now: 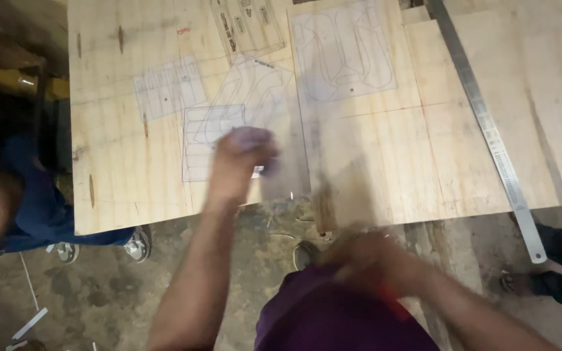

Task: The person marks lines on a piece of plywood using a metal ruler and a red pencil. They align clear plastic templates with printed diagrams over existing marks to guide their drawing.

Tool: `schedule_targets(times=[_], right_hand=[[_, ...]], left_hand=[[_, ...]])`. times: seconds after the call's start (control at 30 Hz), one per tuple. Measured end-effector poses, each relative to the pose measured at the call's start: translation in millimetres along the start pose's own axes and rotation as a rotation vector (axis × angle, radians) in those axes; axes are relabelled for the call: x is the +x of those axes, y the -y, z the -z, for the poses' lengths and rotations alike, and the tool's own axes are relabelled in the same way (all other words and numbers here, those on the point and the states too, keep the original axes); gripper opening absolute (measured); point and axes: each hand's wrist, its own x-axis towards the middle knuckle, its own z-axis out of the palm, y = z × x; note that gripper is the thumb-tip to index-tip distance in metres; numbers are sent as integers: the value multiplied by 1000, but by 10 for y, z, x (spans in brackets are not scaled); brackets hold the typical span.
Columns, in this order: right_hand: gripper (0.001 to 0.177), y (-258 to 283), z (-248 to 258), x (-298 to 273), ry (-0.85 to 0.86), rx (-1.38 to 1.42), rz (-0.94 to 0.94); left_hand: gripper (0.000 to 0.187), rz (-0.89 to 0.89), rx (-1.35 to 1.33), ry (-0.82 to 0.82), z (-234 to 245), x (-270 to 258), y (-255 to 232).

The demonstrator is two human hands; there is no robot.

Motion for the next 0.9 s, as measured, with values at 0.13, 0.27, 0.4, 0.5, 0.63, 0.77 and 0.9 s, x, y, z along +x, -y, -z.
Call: schedule_targets(times=[0.13,0.27,0.4,0.5,0.63,0.77,0.9], right_hand=[[31,126,646,-459,-720,-96,327],[42,108,1041,-474,-899,-619,241],[51,125,1304,-422,-780,-971,128],[50,159,1437,-388,-733,-1144,195],[50,147,1588,-455,-686,-1097,148],[50,68,1651,-511,-624,-958,112],[56,-27,1625,-551,-670,-1157,77]], left_hand=[[34,88,306,185,-650,90,245],[51,3,659,114,-1012,105,316],[72,-202,802,-28,-1148,83,346],[86,-80,857,-63,-1151,-2,329],[81,-184,842,-118,-1035,-139,327],[64,-318,860,-34,-803,-268,373],[62,-482,882,41,-717,-305,470]])
